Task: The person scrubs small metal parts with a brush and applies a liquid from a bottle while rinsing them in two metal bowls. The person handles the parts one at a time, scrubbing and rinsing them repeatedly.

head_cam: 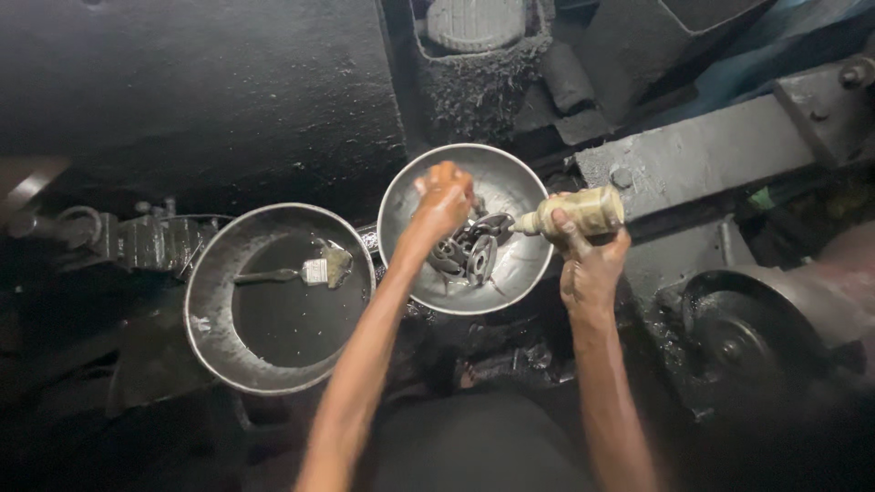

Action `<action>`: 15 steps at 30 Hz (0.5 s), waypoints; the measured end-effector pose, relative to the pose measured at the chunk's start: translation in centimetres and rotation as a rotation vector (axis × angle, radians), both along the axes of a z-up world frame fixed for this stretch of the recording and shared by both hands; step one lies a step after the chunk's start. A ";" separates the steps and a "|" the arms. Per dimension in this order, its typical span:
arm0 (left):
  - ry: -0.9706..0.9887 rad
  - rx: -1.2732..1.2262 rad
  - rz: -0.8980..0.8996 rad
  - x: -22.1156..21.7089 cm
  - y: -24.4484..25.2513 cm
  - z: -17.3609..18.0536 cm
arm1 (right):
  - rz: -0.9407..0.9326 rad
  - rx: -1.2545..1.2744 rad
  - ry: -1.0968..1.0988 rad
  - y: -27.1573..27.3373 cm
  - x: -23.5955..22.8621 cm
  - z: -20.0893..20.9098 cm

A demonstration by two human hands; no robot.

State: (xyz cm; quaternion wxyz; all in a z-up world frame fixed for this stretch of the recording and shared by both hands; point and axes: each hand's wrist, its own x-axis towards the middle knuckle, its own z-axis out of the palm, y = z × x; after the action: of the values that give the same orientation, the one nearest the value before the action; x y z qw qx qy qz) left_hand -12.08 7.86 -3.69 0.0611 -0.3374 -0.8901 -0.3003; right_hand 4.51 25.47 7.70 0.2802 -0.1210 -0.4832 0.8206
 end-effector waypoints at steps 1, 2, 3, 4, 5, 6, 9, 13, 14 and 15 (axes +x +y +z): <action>-0.118 0.152 0.085 0.4 -0.8 1.0 | -0.002 0.013 0.018 0.0 -0.2 0.6; -0.227 0.267 0.070 1.0 -1.4 1.7 | -0.004 0.026 0.037 -0.1 -0.4 1.3; -0.340 0.382 0.064 2.1 -2.1 2.0 | -0.013 0.067 0.083 -0.3 -0.4 2.0; -0.452 0.497 0.057 3.2 -2.7 2.2 | -0.022 0.108 0.129 -0.5 -0.3 2.7; -0.527 0.622 0.021 4.4 -3.1 2.1 | -0.023 0.146 0.175 -1.0 -0.3 3.4; -0.599 0.748 -0.016 5.5 -3.3 1.8 | -0.009 0.251 0.157 -1.4 -0.2 4.1; -0.650 0.784 0.068 7.9 -3.4 1.2 | 0.017 0.481 0.110 -2.5 0.2 6.0; -0.701 0.803 0.121 9.8 -3.4 0.7 | 0.028 0.609 0.078 -4.1 0.5 7.6; -0.684 0.825 0.105 10.1 -3.5 0.6 | 0.025 0.656 0.077 -4.5 0.5 7.8; -0.667 0.847 0.086 10.4 -3.5 0.6 | 0.022 0.666 0.076 -4.7 0.7 7.9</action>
State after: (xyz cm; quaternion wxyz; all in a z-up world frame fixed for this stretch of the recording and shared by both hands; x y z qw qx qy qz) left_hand -1.70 4.32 -3.11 -0.0819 -0.1329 -0.6753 -0.7208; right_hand 5.19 20.73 15.64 0.3134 0.0131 -0.7154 0.6244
